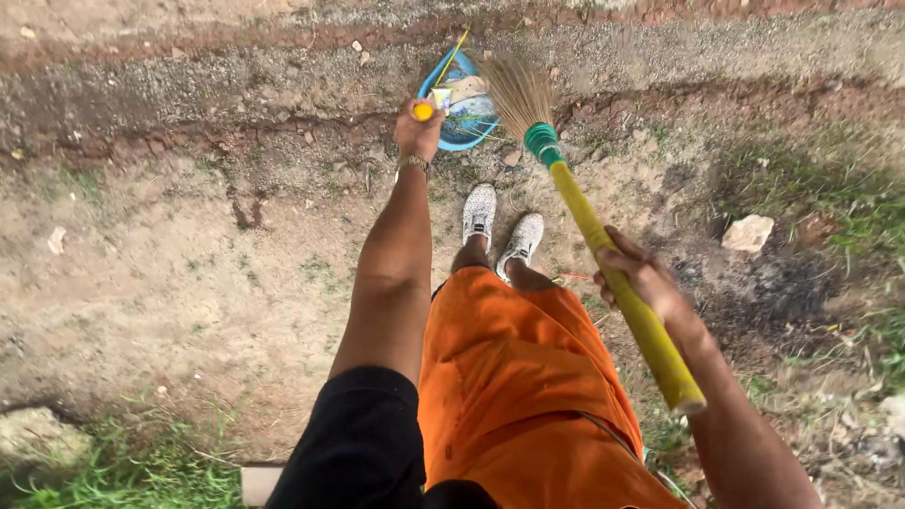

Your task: The recorder is sweeping the dirt floor using a broom and a blue dustpan.

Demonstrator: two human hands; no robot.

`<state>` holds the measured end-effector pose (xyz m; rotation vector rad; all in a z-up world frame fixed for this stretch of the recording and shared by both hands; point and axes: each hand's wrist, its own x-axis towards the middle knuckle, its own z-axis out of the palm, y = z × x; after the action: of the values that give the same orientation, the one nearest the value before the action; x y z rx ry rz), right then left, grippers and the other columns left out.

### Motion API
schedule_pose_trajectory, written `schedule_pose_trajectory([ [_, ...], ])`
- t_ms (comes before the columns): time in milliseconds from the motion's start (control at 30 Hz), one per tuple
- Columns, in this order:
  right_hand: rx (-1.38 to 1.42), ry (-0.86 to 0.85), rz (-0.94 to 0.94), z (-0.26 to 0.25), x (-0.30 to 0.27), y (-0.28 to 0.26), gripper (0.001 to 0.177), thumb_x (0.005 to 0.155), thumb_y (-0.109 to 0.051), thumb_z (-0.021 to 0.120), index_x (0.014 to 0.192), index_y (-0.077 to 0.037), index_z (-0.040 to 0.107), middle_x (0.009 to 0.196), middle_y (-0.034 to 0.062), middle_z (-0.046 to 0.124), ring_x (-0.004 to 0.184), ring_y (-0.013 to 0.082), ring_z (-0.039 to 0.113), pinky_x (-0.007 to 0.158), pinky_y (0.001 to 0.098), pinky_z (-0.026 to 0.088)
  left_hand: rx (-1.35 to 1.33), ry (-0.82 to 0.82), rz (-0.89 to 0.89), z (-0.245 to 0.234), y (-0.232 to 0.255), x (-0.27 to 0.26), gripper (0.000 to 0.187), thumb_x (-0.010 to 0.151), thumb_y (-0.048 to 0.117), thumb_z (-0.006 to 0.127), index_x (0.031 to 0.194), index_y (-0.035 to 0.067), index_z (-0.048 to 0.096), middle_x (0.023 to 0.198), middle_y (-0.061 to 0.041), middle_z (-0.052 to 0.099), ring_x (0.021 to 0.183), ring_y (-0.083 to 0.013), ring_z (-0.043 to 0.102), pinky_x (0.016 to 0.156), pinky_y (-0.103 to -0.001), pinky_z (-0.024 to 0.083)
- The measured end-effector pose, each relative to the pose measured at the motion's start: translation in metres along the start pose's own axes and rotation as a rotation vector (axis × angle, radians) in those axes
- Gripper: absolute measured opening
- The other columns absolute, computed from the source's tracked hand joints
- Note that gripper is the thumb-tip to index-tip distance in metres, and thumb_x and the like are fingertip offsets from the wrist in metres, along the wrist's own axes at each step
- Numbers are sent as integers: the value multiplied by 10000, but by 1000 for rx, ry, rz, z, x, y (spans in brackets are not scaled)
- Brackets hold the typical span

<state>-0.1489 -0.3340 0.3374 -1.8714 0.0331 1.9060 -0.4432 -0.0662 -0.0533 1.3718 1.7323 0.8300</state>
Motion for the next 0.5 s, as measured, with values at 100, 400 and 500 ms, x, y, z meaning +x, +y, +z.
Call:
schedule_pose_trajectory([
  [100,1,11,-81,-22,-26,3,746,945,-242,611,1640,-232,339,803,111,604,582,167,539,500,289,482,-353,26,-71,-19,-7,-36,339,788,74,860,1054,77,650,860,-77,716,716,-180,680,626,-339,559],
  [400,-5,-135,-313,-63,-63,-37,690,943,-291,575,1604,-270,380,789,58,526,542,135,492,434,254,394,-1031,193,-120,-145,99,-130,220,909,2,680,1063,117,572,1086,-32,711,611,-122,619,495,-256,489],
  [500,-10,-188,-331,-39,-59,-71,684,926,-279,569,1572,-326,352,778,50,516,545,137,498,436,262,398,-1011,313,-146,-184,143,-130,174,944,46,687,1055,111,571,1028,-36,704,609,-111,607,509,-244,480],
])
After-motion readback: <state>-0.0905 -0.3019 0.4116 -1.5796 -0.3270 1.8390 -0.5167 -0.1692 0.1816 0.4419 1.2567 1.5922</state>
